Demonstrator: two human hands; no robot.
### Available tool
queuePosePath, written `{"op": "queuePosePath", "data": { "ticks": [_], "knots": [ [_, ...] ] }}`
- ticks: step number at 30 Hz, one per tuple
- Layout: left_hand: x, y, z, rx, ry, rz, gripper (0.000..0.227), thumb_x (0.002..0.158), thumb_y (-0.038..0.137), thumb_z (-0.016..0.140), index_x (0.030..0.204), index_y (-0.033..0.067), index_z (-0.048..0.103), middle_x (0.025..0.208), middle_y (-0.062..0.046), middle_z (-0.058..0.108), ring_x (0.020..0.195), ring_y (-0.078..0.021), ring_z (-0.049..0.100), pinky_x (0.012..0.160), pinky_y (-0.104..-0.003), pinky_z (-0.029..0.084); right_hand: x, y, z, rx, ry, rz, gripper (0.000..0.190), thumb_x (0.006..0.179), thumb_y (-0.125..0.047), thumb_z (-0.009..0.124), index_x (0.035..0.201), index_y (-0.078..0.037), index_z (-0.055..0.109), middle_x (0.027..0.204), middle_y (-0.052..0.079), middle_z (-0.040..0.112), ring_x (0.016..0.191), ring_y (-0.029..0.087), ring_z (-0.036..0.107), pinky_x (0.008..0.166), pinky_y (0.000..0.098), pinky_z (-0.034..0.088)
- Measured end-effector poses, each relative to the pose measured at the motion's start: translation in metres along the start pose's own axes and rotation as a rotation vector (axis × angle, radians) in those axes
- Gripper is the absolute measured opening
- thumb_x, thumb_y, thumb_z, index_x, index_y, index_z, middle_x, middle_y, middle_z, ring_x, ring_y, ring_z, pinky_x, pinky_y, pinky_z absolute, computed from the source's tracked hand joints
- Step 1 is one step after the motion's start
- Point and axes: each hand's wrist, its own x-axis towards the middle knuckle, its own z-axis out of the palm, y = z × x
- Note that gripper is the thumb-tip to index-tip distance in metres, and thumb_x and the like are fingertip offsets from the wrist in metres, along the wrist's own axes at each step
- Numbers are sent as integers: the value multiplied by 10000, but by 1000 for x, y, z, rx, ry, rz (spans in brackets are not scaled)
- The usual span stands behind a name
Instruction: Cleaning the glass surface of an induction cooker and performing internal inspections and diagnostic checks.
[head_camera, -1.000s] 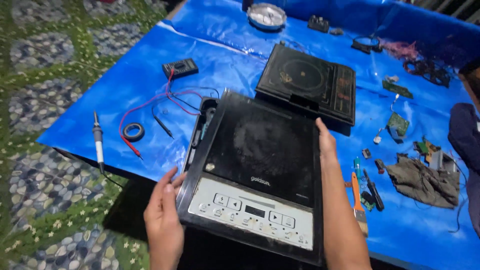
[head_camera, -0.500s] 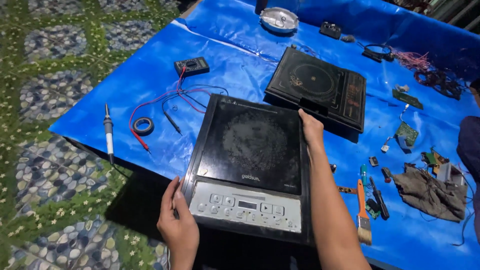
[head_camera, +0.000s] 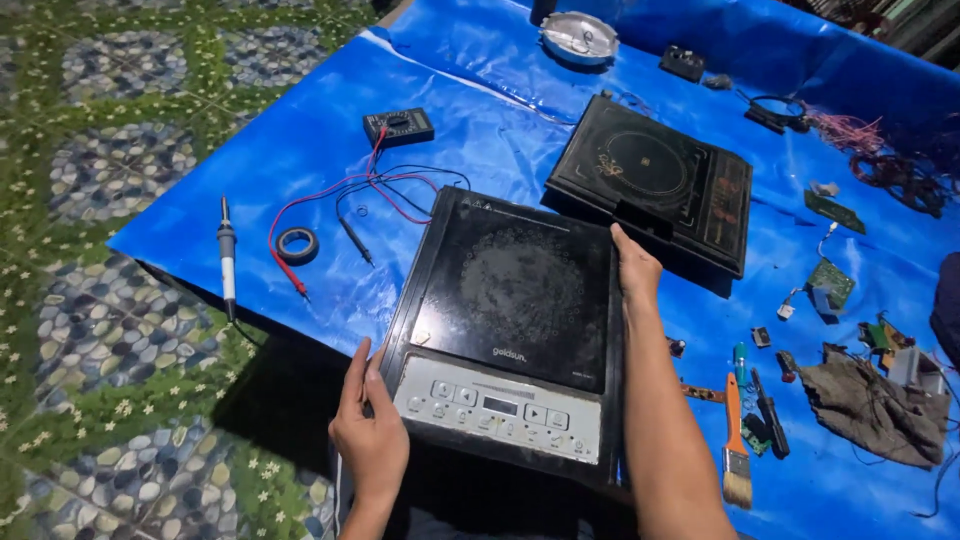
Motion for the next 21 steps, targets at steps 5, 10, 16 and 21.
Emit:
{"op": "queuePosePath", "data": {
  "ticks": [5,10,16,21],
  "knots": [
    [-2,-2,4,-132,30,52,494,1036,154,520,1528,185,492,1273,-66,747,404,-64,318,396,-263,321,19,17,6,101,43,-98,441,755,-365,877,1113,-117,810,1124,4,786,1028,66,712,880,219,581],
    [1,4,-1,-132,37,77,557,1022,139,550,1567,179,446,1220,-56,767,406,-57,263,405,-248,324,7,12,5,52,51,-139,565,759,-378,872,1255,-134,751,1305,55,728,1198,153,690,975,279,607],
    [8,-5,0,-152,67,136,641,993,88,632,1593,151,412,1161,-59,776,423,-22,324,409,-210,332,24,23,6,121,-3,-196,216,847,-254,843,1017,-122,830,1002,-22,800,929,31,695,824,192,569],
    [30,-10,-13,-334,138,205,777,964,-143,602,1619,108,269,1552,-296,483,949,-309,741,636,-318,644,40,36,6,66,-15,-215,230,882,-329,823,1000,-132,824,966,-41,783,894,25,670,793,206,538]
  ]
}}
